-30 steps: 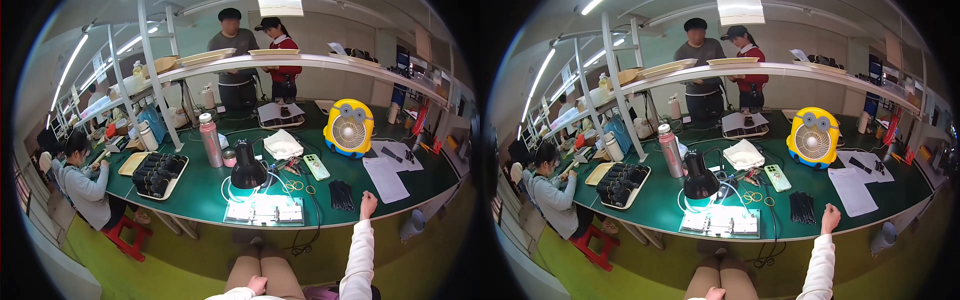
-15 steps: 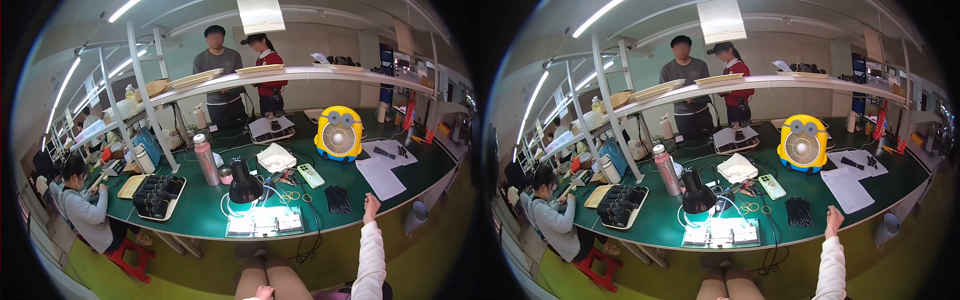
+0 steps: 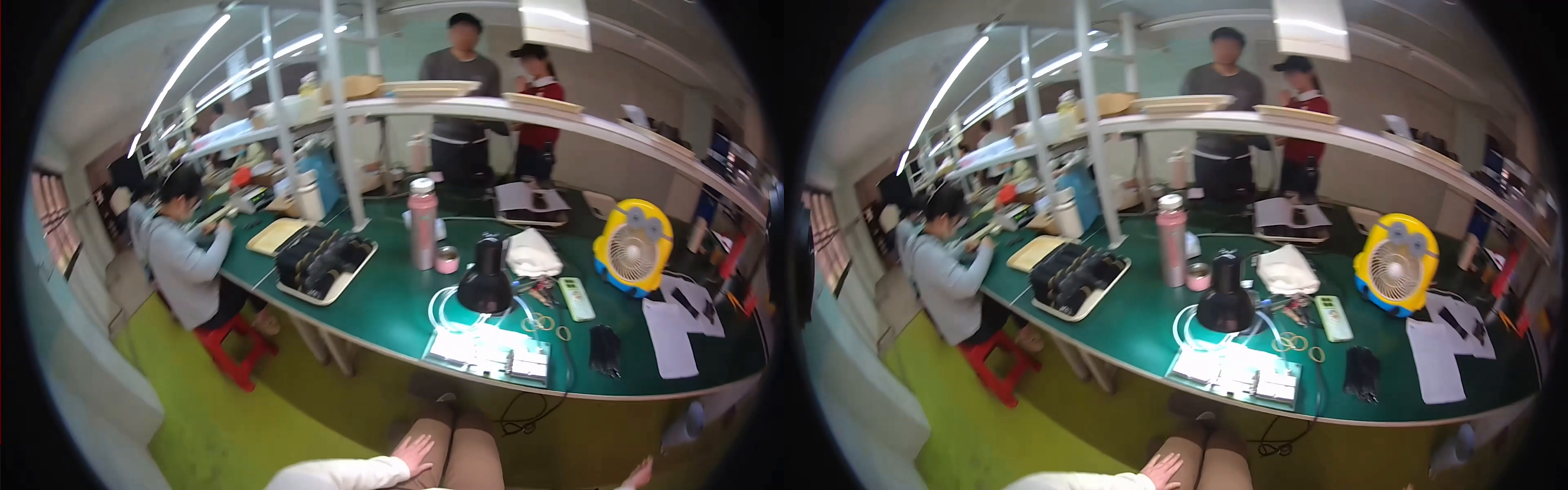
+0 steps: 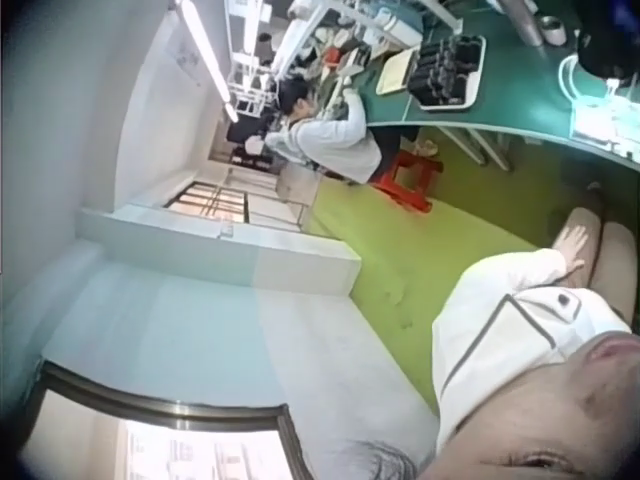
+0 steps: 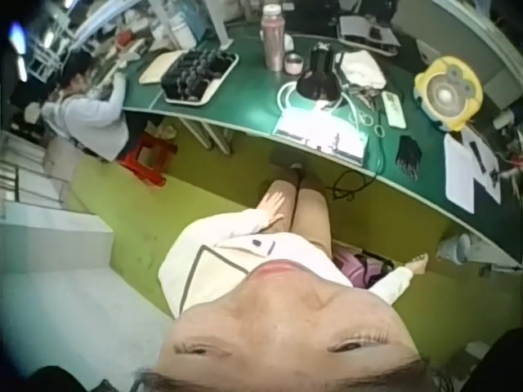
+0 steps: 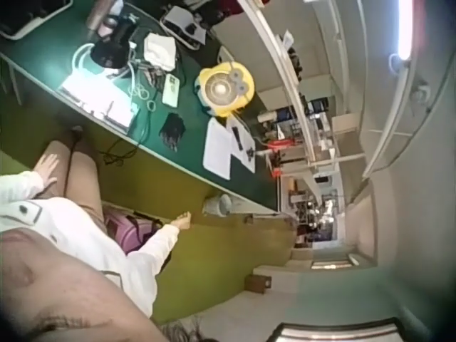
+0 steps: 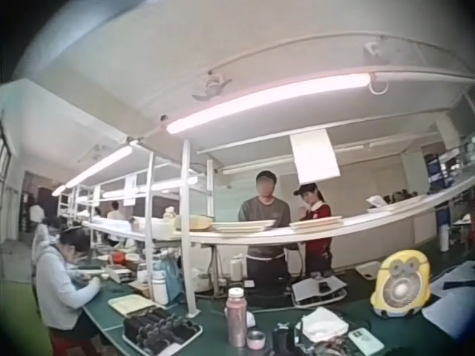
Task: The person gathers black wires by hand, wraps a rubber band around the bundle, places it onto a tray, and arranges sheets of paper and wire bundles on the workbench.
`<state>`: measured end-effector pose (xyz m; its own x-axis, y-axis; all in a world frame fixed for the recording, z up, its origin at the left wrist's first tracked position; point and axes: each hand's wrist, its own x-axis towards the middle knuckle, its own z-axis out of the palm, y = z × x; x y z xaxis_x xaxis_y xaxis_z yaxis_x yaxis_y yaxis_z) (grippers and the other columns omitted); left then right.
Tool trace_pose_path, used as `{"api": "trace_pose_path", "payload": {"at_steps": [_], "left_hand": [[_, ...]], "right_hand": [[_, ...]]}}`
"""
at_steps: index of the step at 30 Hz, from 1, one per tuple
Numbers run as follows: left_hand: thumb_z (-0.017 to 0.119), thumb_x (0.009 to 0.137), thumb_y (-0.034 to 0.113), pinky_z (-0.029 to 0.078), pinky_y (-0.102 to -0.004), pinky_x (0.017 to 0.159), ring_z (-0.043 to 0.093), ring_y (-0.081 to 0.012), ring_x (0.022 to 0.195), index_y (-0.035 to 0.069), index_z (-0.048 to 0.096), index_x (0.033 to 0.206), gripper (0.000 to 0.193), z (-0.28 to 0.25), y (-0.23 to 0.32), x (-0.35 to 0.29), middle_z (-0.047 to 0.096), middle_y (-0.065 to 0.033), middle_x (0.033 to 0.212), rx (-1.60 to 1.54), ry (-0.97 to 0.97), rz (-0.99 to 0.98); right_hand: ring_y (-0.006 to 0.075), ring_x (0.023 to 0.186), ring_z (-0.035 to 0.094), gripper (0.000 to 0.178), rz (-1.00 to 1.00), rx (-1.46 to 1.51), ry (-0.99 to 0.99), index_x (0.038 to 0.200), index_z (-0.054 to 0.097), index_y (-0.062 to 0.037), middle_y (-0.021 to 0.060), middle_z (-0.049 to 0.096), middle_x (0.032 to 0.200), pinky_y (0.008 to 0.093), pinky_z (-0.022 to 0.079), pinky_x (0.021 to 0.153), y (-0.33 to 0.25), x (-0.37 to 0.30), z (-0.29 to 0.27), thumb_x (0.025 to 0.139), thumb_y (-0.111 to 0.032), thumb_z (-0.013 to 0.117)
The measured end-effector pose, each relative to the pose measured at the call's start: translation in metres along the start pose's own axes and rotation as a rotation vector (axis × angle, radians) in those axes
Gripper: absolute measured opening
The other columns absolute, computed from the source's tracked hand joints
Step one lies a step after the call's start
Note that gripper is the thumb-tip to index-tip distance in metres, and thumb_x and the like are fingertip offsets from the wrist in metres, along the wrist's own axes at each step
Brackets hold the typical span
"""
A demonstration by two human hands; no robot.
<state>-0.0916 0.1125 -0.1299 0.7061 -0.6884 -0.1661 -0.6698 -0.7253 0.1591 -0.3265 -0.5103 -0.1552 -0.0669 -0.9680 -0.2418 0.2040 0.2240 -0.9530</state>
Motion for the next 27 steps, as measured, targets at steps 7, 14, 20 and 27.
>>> {"api": "trace_pose_path", "payload": {"at_steps": [7,14,20,27], "left_hand": [[0.044,0.078,0.029,0.014,-0.0472,0.102,0.021,-0.0219,0.128,0.011,0.046,0.118,0.044,0.07,-0.041,-0.078,0.032,-0.0083,0.134,0.247,0.396,0.66],[0.04,0.079,0.031,0.015,-0.0471,0.102,0.025,-0.0219,0.127,0.012,0.045,0.119,0.045,0.052,-0.037,-0.048,0.036,-0.0057,0.132,-0.276,0.027,0.928],[0.042,0.078,0.028,0.018,-0.0467,0.101,0.031,-0.0227,0.124,0.01,0.045,0.119,0.044,0.064,-0.041,-0.048,0.04,-0.008,0.129,-0.277,0.123,0.921],[0.035,0.087,0.033,0.019,-0.0413,0.102,0.026,-0.0237,0.125,0.003,0.032,0.128,0.051,0.035,-0.032,-0.039,0.03,-0.0137,0.133,-0.354,-0.002,0.895]], "right_hand": [[0.0189,0.05,0.051,0.021,-0.016,-0.258,0.267,0.066,0.058,0.0038,0.0105,0.058,0.063,0.0301,0.04,0.044,0.057,-0.05,-0.037,0.075,-0.015,0.06],[0.0042,0.058,0.042,0.028,0.09,-0.223,-0.084,0.101,0.058,-0.0087,-0.0036,0.052,0.078,0.0192,0.034,0.042,-0.004,-0.064,-0.007,0.082,-0.029,0.053],[0.0027,0.052,0.034,0.033,0.202,0.292,-0.571,0.106,0.052,-0.0099,-0.0049,0.045,0.072,0.0155,0.026,0.036,-0.057,-0.117,0.06,0.086,-0.036,0.049],[0.0111,0.057,0.039,0.042,0.279,0.524,-1.06,0.108,0.052,-0.0121,0.0002,0.045,0.077,0.0209,0.034,0.042,-0.138,-0.152,0.166,0.088,-0.045,0.037]]}}
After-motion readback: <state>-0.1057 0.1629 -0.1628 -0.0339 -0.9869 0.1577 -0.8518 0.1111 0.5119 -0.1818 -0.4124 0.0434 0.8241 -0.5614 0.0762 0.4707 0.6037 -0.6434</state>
